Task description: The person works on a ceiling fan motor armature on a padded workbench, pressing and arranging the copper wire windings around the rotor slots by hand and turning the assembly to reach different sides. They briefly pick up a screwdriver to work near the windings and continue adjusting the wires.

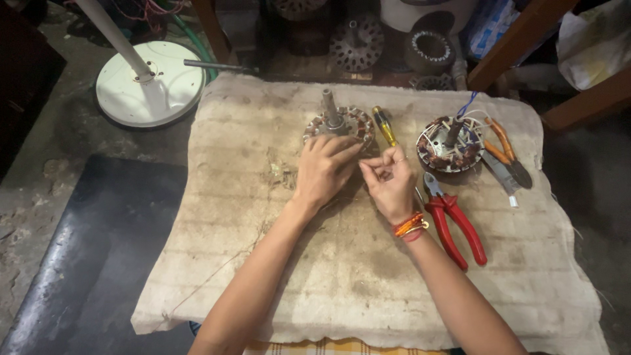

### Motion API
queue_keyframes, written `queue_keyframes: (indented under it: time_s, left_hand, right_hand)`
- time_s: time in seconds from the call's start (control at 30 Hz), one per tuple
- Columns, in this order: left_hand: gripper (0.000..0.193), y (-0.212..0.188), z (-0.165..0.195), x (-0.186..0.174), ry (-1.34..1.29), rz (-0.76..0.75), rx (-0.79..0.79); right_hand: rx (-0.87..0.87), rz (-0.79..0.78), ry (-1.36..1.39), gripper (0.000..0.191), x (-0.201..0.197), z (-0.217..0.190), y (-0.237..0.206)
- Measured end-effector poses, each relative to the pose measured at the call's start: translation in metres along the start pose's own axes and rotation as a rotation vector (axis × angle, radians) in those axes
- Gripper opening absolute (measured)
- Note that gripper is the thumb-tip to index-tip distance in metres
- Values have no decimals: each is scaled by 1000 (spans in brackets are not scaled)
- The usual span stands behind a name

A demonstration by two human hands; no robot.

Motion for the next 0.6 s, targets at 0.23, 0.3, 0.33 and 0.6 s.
queue_keyframes:
  time_s: [0.23, 0.3, 0.33, 0.6]
  left_hand:
    - [42, 2, -8, 6, -54, -5, -33]
    - [42, 2, -9, 6, -84, -3, -28]
    - [42, 2, -9, 5, -86, 0, -22]
    - [41, 2, -6, 1, -114, 6, -2]
  right_hand:
    - [94, -35, 365, 43, 6, 44, 7]
    - [211, -14, 406, 45, 7, 61, 7]
    - [270, -3, 427, 46, 7, 70, 6]
    - [217, 1, 557, 44, 10, 88, 9]
Point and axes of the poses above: each hand's wrist, its own y-axis towards the middle knuckle, its own x-axis out of the palm, z = x × y, the point moved 7 cm from there along y, towards the middle knuckle, and after that the axes turned 12 degrees about -z, right-handed, at the moved point
